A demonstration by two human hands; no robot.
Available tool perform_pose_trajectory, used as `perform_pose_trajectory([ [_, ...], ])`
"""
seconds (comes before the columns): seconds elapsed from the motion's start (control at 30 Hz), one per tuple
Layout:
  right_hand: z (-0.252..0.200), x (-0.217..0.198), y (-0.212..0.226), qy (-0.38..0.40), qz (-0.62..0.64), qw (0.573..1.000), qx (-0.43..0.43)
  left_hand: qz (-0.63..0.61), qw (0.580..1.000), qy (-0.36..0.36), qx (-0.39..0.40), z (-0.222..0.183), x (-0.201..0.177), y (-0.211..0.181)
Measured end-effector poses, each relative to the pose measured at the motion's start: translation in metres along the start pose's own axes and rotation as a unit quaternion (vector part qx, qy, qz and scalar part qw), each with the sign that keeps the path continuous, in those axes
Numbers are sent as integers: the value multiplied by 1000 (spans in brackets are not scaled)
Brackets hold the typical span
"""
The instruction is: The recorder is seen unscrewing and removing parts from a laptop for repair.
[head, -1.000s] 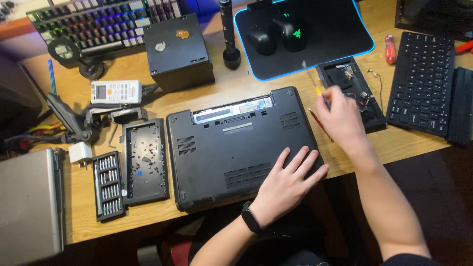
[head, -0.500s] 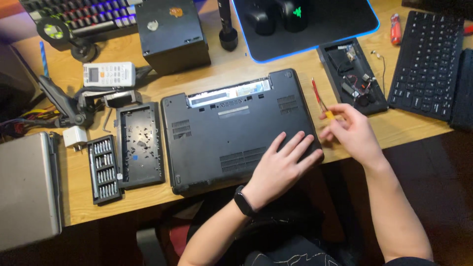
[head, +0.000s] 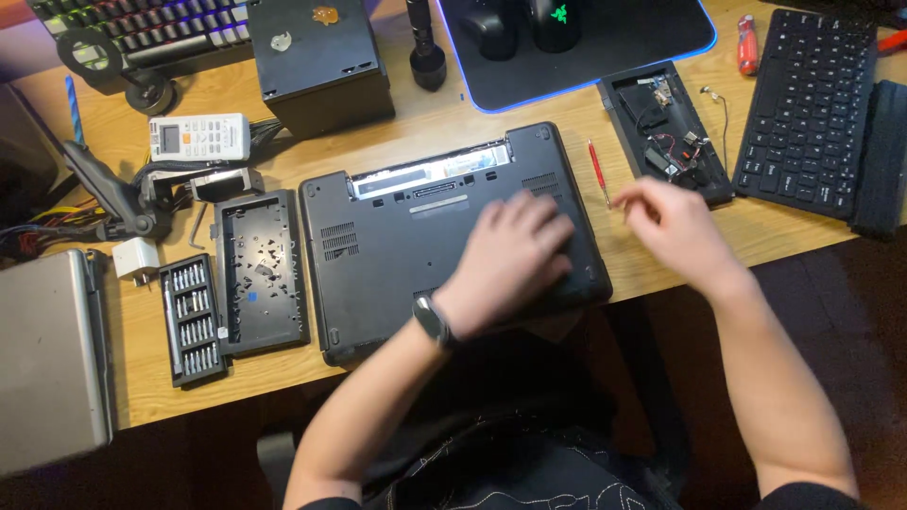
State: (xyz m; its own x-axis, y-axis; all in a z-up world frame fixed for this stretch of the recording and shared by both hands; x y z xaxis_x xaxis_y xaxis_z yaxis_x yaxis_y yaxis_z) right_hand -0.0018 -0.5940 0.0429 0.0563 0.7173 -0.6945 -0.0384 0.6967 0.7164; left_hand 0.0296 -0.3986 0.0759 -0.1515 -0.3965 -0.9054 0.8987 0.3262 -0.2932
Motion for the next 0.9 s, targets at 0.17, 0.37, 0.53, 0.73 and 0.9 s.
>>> perform_pose_trajectory([
  [0.17, 70, -13, 5, 40, -75, 995, 56, 18, 992, -7, -124, 37, 22, 112],
  [0.37, 151, -4, 12, 108, -214, 968, -80, -150, 967, -27, -206, 63, 39, 163],
  [0.53, 200, 14, -8, 152, -341, 925, -68, -164, 953, -45, -249, 57, 36, 164],
  [0.73, 224, 28, -7, 243, -378, 893, 18, -168, 961, -78, -206, 59, 39, 167],
  [0.9, 233, 40, -5, 283, -429, 857, 40, -182, 957, -62, -218, 60, 32, 163],
])
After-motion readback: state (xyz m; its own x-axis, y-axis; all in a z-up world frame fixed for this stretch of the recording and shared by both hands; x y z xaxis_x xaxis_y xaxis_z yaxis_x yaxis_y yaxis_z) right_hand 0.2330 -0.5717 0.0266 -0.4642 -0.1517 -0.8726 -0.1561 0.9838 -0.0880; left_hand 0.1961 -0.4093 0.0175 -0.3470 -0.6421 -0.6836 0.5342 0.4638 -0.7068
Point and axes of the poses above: each hand's wrist, its own z-axis towards the middle knuckle, its own x-axis out of the palm, y = z × x, the point moved 8 cm from there along z, towards the middle knuckle, and after that the axes turned 8 degrees about y, right-handed, at the moved point
